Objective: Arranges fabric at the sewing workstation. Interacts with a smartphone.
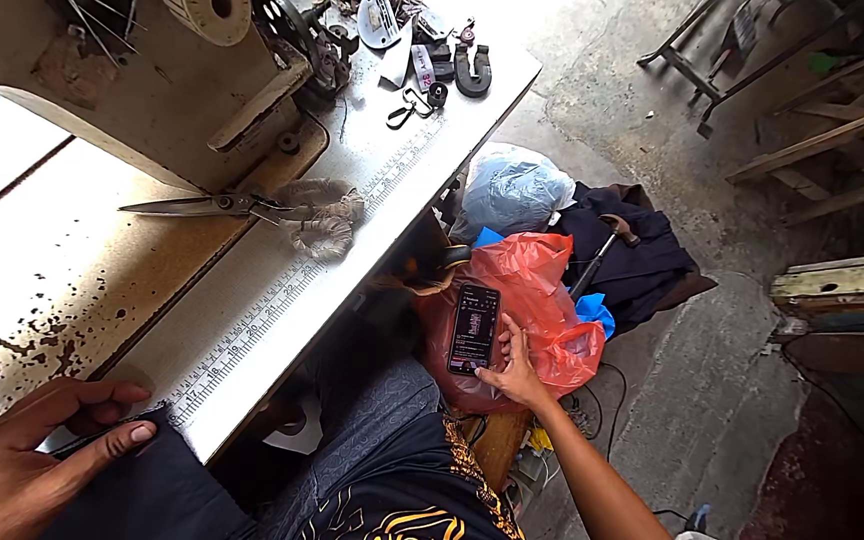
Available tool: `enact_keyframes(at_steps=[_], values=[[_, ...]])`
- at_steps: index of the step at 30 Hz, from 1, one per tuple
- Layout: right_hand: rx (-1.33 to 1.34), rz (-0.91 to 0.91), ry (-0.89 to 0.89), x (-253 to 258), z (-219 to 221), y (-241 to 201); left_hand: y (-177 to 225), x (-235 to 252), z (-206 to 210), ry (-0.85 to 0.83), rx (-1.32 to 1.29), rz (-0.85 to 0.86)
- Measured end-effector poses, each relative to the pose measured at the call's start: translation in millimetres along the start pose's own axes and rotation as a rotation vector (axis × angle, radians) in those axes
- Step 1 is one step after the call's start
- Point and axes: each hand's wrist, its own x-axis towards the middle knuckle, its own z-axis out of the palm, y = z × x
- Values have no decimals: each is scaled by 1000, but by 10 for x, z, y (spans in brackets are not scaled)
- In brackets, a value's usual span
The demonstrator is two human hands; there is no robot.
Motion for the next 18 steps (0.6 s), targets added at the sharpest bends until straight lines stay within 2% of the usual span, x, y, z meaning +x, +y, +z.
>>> enact_keyframes(at_steps=[18], values=[[-28,5,0,4,3,-26,-91,-11,8,16,-8,23]])
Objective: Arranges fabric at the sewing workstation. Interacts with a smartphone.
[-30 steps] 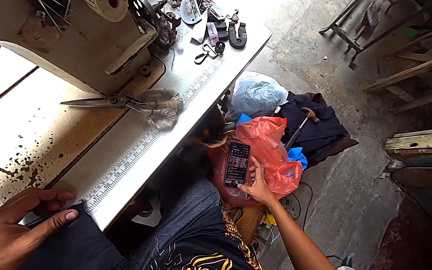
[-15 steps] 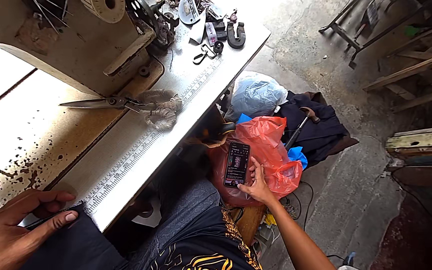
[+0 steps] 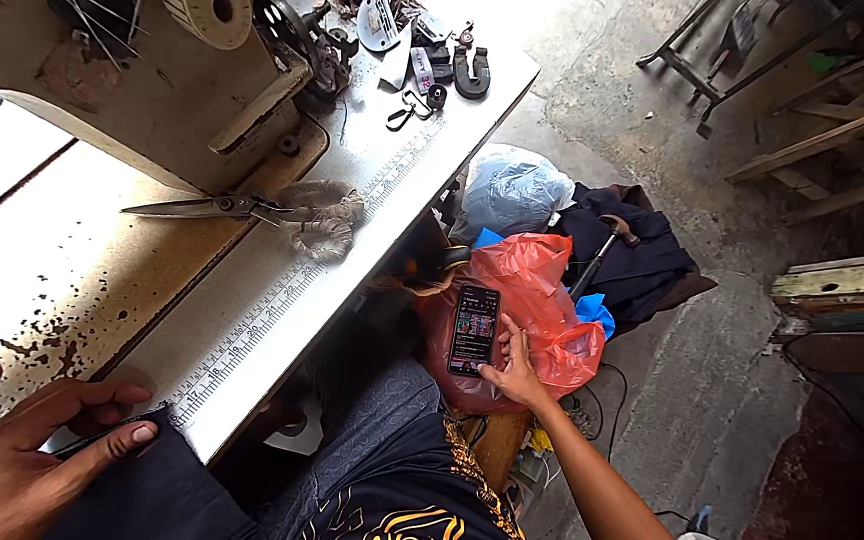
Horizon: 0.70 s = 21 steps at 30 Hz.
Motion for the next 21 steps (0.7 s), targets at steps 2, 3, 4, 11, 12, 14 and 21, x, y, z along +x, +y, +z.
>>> enact_keyframes(at_steps=[2,3,4,11,12,14,21], values=[[-8,-3,6,-1,1,-2,19,0,-4,-4,3,-5],[-11,-5,7,0,2,2,42,0,-6,-8,-6,-10],[-13,-7,8,2,4,6,42,1,-3,-5,-2,-7],[11,-1,15,20,5,25,60,3,-8,-12,4,-15],[22,-6,26,29,8,45,77,6,-11,-15,3,-17],[56,-12,55,44,22,63,73,7,-11,-11,8,-15],[44,86,181,73,144,-57,4,3,2,6,8,3]])
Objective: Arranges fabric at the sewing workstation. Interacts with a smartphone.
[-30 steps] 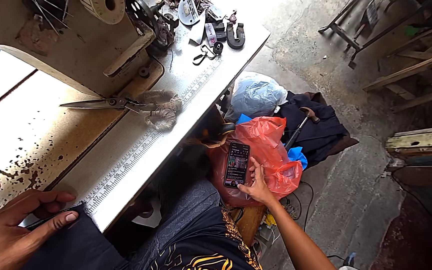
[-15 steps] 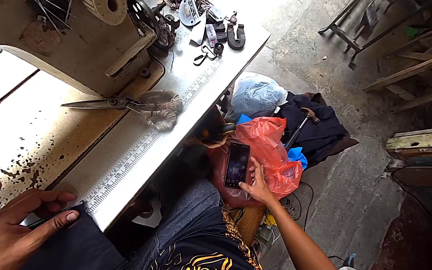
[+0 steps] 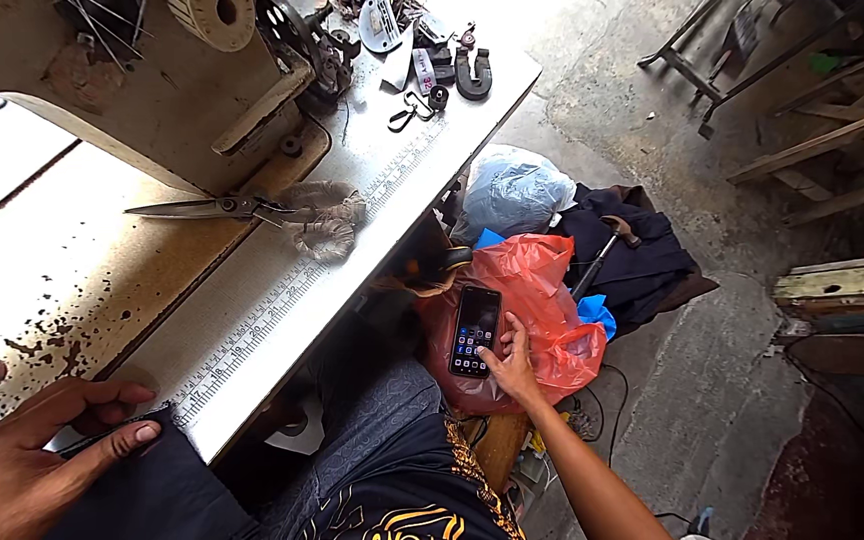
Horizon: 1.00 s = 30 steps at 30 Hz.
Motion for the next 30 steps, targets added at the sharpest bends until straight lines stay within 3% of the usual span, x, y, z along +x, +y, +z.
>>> enact_keyframes(at_steps=[11,18,23,30], values=[[233,41,-74,27,-165,-46,-43,0,1,0,-9,12],[125,-23,181,119,-175,-173,235,2,-19,-19,10,-73],[139,-21,186,248,-232,-202,-4,-13,0,6,26,-9],[150,3,210,402,-184,-214,37,-26,11,20,41,9]])
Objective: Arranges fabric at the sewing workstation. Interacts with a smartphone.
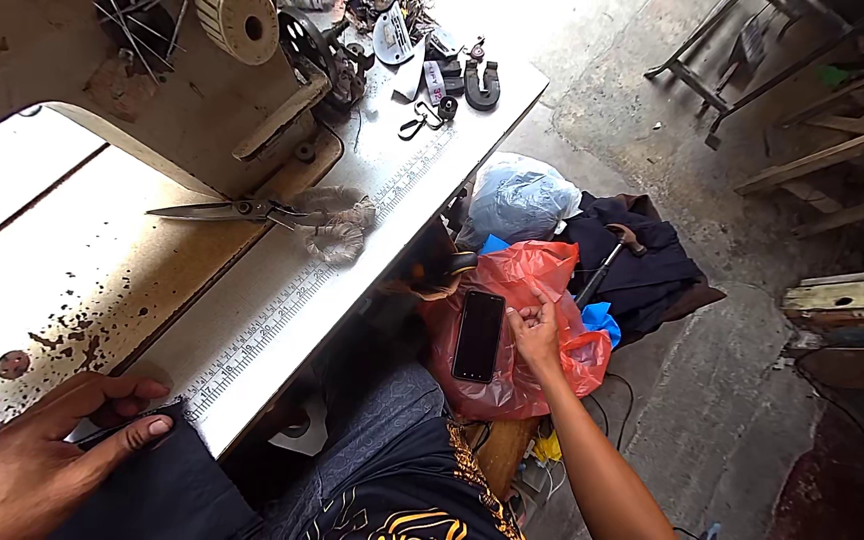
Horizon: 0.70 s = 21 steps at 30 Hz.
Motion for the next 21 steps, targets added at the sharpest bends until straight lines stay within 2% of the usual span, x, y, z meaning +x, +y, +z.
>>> enact_keyframes(at_steps=[8,21], values=[[19,24,-31,43,26,11,-61,7,4,-2,-2,-4],[3,19,-157,-25,-7,66,53,18,-13,-20,-2,-23]])
